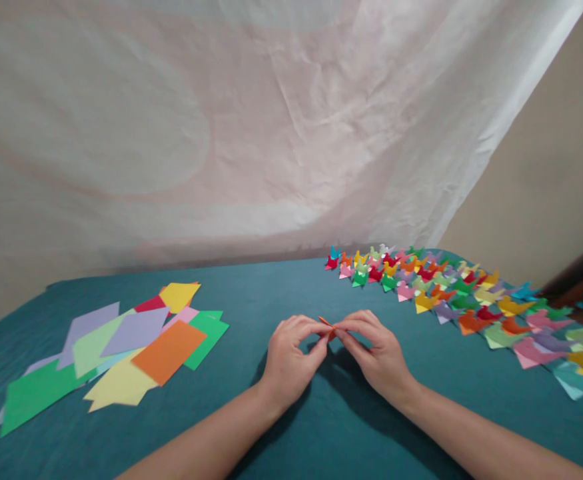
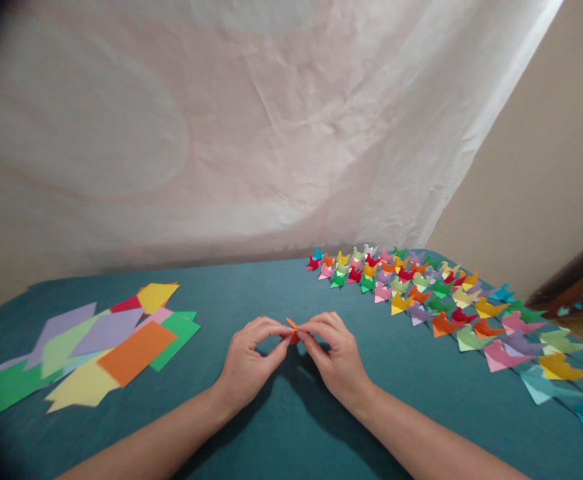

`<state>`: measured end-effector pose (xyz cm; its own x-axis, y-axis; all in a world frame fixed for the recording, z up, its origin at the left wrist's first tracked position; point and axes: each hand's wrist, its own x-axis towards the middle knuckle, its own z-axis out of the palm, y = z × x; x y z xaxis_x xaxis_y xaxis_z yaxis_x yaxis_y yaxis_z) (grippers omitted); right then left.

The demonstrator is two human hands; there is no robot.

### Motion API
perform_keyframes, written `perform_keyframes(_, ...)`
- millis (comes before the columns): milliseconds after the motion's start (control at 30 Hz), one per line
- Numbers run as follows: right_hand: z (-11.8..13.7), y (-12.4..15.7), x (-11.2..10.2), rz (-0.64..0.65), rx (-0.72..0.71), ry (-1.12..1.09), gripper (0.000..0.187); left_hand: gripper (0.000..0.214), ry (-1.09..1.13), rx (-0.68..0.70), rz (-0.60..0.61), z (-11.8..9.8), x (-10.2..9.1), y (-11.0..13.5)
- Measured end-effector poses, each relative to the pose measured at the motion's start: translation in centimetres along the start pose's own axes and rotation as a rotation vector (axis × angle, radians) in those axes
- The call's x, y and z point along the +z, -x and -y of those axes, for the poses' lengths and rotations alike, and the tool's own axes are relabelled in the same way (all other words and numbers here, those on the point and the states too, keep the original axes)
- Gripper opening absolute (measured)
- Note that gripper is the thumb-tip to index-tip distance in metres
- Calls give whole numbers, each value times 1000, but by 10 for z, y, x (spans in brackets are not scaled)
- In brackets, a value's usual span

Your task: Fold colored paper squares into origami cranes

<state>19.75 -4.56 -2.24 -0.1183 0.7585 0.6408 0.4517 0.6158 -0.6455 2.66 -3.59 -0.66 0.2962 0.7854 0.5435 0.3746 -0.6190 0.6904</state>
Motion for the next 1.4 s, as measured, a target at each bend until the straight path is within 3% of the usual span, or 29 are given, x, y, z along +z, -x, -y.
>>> perform_keyframes(567, 1, 1, -2, 22, 56, -14, 12, 17, 182, -30, 34, -2, -3, -2)
perform_keyframes(1400, 7, 0, -1, 76, 78, -76, 14, 5, 65, -93, 42, 6, 2, 0)
